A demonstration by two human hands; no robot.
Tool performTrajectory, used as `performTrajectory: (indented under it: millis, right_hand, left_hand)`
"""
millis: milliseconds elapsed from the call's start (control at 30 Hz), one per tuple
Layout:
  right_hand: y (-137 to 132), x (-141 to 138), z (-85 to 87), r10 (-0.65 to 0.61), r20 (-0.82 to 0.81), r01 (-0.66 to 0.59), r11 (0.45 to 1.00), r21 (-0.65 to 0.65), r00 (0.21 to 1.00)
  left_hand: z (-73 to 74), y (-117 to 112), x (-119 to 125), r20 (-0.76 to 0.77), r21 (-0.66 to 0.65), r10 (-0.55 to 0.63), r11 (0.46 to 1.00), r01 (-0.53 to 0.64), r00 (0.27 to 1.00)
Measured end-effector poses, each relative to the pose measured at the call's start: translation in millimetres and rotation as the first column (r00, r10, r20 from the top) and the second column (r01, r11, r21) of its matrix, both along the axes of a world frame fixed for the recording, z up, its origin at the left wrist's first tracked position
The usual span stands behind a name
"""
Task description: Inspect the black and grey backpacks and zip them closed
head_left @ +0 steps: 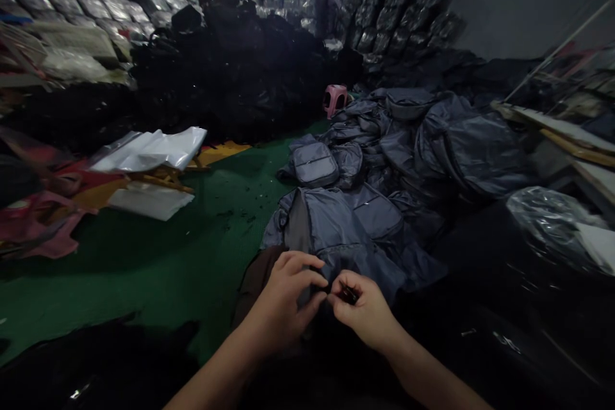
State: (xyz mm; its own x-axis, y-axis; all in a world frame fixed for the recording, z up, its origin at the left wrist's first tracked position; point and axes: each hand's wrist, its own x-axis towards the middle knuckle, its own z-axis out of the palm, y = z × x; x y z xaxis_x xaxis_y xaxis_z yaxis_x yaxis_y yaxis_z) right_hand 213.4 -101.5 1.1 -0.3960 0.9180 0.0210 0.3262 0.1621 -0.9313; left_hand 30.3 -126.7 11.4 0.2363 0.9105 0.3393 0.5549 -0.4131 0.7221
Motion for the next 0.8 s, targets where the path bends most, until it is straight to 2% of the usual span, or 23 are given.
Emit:
performTrajectory:
  millis: [67,167,367,467,600,800]
  right_hand:
    - [-0.2,-0.3,-2.9,-0.004,0.013,0.003,0.998,0.057,1.000]
    - [-0.2,-2.2,-4.4,0.004,0.021,-0.006,0.995,0.097,1.000]
    - [3.5,6.2,7.1,0.044,0.071,-0.054,0.988,0.145,0.996]
    - [4.7,17.9,17.3,0.046,0.176,-0.073,0.986,0.148,0.983]
    - [2.3,24.8,26.8,0.116,0.297,-0.168,0.974,0.155,0.948]
    - [0.8,16.7,21.1,0.114,0.356,-0.211,0.945,0.248,0.928]
  left_hand:
    - [6.0,-2.6,0.9,-0.108,-0.026,-0.026,0.999,0.024,0.994]
    - [7.7,-3.7,3.6,-0.167,-0.047,-0.029,0.999,0.021,0.986]
    - [3.6,2.6,2.6,-0.085,-0.071,-0.039,0.997,0.034,0.996]
    - [1.9,6.0,-1.8,-0.033,-0.097,-0.051,0.994,0.047,0.998]
    - [1.3,8.5,-4.1,0.000,-0.124,-0.063,0.990,0.063,0.998]
    - [3.6,9.8,-4.2,-0.009,-0.126,-0.066,0.990,0.064,0.998]
